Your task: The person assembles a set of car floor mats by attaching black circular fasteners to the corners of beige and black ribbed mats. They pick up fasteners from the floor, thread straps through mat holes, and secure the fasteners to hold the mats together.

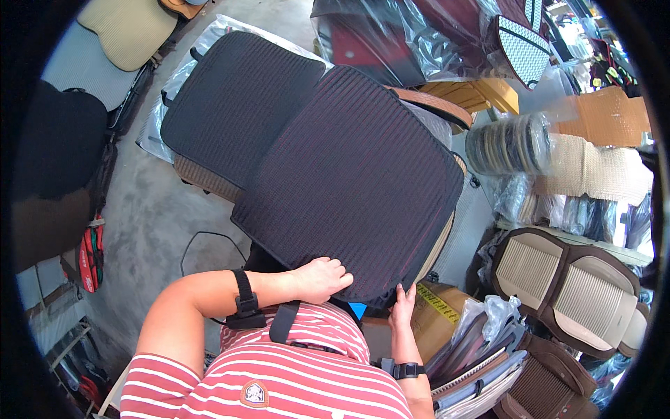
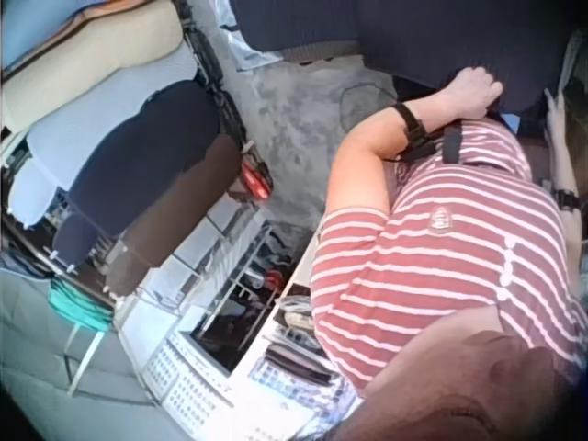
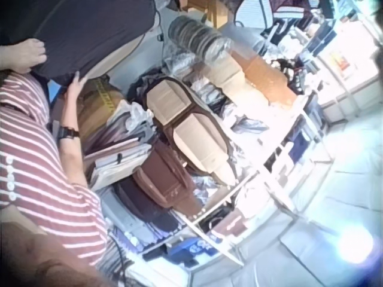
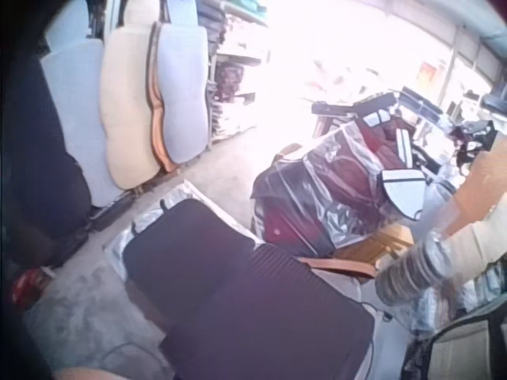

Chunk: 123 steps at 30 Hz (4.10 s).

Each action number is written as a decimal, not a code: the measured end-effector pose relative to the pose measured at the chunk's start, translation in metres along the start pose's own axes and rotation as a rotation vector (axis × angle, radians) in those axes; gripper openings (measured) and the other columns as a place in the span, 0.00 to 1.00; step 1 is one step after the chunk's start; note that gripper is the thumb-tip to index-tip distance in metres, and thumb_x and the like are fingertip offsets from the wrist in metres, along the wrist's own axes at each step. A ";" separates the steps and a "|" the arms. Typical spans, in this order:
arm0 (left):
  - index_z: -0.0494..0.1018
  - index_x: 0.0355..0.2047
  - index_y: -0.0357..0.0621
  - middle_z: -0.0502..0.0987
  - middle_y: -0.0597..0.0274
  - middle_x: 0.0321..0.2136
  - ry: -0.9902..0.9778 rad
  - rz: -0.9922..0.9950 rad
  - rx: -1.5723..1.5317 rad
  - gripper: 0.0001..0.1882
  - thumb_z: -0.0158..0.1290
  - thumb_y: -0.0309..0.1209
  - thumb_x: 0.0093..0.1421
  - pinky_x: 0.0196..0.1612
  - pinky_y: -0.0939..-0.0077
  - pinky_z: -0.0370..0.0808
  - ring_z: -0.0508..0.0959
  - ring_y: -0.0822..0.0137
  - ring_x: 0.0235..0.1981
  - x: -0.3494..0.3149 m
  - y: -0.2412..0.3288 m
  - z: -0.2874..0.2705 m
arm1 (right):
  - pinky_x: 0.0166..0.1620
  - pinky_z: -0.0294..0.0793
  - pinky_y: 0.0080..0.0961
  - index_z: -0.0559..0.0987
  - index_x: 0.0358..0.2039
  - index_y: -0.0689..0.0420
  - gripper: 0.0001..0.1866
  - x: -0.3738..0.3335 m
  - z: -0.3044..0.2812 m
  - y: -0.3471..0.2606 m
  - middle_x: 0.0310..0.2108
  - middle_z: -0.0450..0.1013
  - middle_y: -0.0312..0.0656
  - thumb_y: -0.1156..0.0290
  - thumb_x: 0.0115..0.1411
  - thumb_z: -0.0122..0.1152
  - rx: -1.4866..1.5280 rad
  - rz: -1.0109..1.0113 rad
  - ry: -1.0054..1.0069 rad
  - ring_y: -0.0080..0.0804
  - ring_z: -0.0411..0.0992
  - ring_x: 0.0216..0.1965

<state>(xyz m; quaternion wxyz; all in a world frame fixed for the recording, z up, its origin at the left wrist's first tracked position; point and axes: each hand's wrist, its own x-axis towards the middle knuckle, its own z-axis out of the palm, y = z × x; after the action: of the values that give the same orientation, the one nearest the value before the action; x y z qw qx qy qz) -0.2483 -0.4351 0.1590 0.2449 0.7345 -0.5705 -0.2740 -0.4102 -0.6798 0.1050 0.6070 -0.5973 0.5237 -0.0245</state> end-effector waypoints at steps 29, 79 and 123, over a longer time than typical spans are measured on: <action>0.68 0.41 0.32 0.70 0.56 0.27 0.502 0.127 -0.118 0.22 0.51 0.27 0.43 0.33 0.68 0.72 0.72 0.58 0.30 0.017 0.029 -0.008 | 0.59 0.55 0.33 0.49 0.63 0.58 0.33 -0.032 0.019 -0.029 0.60 0.53 0.46 0.72 0.59 0.47 0.112 -0.206 -0.181 0.37 0.56 0.58; 0.62 0.52 0.36 0.71 0.53 0.46 0.696 -1.087 -1.238 0.31 0.58 0.29 0.47 0.52 0.61 0.66 0.71 0.58 0.48 -0.098 -0.190 -0.051 | 0.50 0.66 0.24 0.63 0.56 0.61 0.35 0.049 0.028 -0.059 0.47 0.69 0.41 0.85 0.42 0.48 0.447 -0.154 -0.294 0.30 0.68 0.47; 0.39 0.64 0.41 0.36 0.37 0.63 0.318 -1.048 0.021 0.54 0.58 0.52 0.48 0.63 0.52 0.46 0.39 0.39 0.64 -0.024 -0.115 -0.023 | 0.38 0.70 0.27 0.69 0.49 0.59 0.21 -0.006 -0.077 0.008 0.41 0.70 0.39 0.76 0.53 0.55 0.588 -0.272 0.477 0.32 0.70 0.39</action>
<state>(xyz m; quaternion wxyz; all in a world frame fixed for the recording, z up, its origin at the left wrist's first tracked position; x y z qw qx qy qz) -0.1566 -0.3849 0.1018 0.1513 0.9551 -0.0868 -0.2393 -0.4687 -0.7272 0.1231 0.6047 -0.4394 0.5368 -0.3913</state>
